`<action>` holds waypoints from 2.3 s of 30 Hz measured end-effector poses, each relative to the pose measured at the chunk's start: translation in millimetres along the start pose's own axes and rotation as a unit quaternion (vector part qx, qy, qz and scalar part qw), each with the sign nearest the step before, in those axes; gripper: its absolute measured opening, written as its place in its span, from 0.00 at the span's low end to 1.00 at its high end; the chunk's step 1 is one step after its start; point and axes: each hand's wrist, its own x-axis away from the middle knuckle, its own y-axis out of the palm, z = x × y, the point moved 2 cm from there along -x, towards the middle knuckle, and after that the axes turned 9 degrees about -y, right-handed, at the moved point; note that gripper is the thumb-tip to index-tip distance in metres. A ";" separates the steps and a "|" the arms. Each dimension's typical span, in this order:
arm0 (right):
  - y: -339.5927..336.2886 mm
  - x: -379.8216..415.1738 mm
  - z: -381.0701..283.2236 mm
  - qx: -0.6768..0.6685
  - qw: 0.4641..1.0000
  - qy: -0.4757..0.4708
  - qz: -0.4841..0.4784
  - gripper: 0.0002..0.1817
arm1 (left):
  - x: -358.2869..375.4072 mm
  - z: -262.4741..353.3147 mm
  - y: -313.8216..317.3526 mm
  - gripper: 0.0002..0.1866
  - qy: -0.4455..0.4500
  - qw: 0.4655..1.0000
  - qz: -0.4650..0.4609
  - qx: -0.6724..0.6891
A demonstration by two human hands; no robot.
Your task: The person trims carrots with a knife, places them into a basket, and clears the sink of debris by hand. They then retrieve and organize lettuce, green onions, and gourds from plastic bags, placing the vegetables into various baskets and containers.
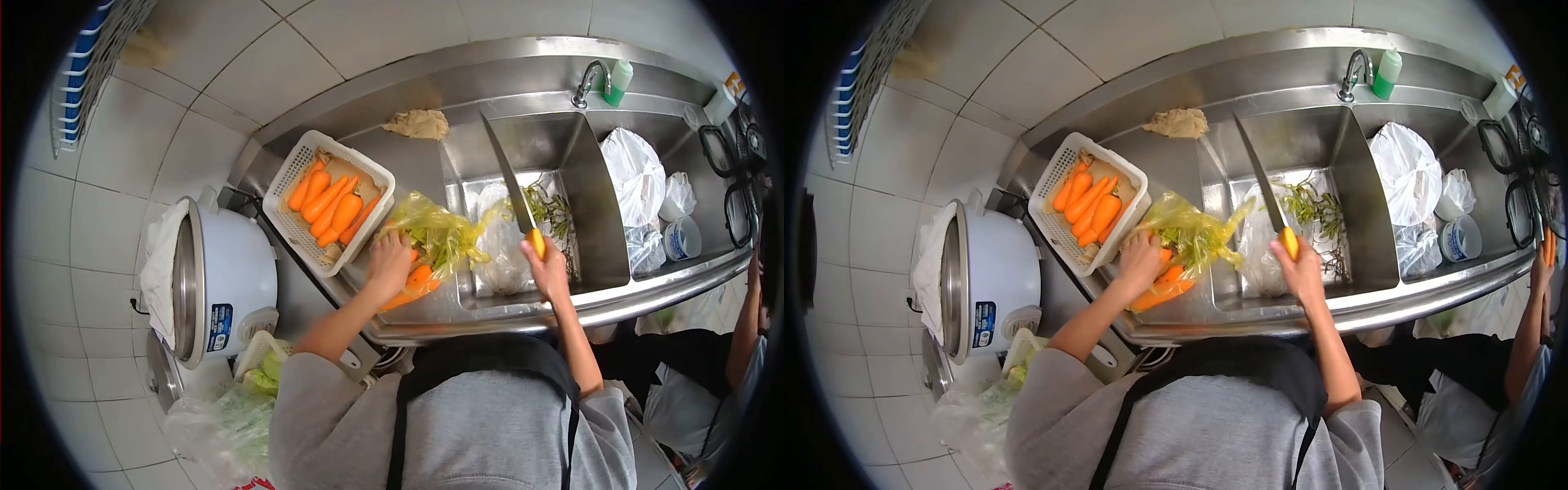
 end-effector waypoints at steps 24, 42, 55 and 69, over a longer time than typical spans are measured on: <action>127.8 -54.6 -43.5 0.073 0.989 -0.063 -0.111 0.23 | 23.0 -59.2 -25.2 0.38 -0.025 0.918 -0.173 0.357; -41.3 13.9 -70.7 0.042 0.988 -0.148 0.019 0.17 | -80.6 55.4 -100.5 0.21 0.009 0.852 -0.122 0.510; -50.0 49.1 -39.6 0.183 0.982 -0.039 -0.037 0.22 | -100.8 107.6 -80.4 0.23 -0.018 0.945 -0.091 0.315; -43.5 -5.0 21.3 0.150 0.986 0.064 -0.020 0.29 | -77.7 102.3 -92.6 0.26 -0.020 0.848 -0.013 0.529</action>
